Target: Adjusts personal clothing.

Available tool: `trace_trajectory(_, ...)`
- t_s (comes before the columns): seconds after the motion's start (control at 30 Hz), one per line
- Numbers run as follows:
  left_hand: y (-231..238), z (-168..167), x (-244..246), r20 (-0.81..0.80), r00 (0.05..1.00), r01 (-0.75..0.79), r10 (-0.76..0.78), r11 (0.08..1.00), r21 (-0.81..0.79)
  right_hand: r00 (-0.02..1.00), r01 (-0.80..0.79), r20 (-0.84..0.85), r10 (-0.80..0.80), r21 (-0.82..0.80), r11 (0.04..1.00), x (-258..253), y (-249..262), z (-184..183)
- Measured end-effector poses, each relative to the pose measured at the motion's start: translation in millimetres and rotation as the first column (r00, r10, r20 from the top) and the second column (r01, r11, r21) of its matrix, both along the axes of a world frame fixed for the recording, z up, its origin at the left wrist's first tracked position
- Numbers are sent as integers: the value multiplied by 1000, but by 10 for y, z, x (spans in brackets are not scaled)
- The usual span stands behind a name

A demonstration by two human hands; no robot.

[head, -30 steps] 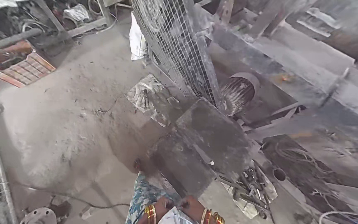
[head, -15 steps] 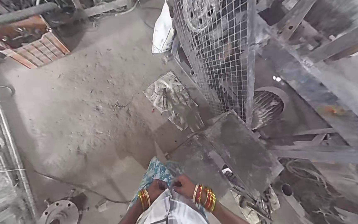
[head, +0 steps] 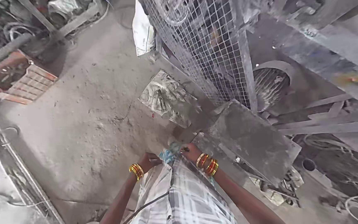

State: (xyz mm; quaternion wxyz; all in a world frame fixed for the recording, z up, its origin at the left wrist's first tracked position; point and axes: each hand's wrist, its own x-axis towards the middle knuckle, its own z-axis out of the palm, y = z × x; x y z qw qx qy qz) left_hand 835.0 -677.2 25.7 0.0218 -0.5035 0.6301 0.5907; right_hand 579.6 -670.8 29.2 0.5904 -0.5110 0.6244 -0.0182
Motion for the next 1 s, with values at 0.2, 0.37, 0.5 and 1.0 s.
trace_trajectory(0.2,-1038,-17,-319,-201,973,-85,114,985,147,966,97,230,-116,93,991,-479,-787,4)
trace_trajectory(0.37,-1903,68,-649,-173,984,-35,53,994,106,960,48,273,-58,44,998,-1074,-1431,-10)
trace_trajectory(0.5,-2391,211,-1051,44,993,111,-113,993,42,930,301,196,-309,72,951,-1165,-1783,87)
trace_trajectory(1.0,-3556,181,-1996,-216,934,303,-285,951,56,752,658,-80,-655,25,753,-1084,-2242,314)
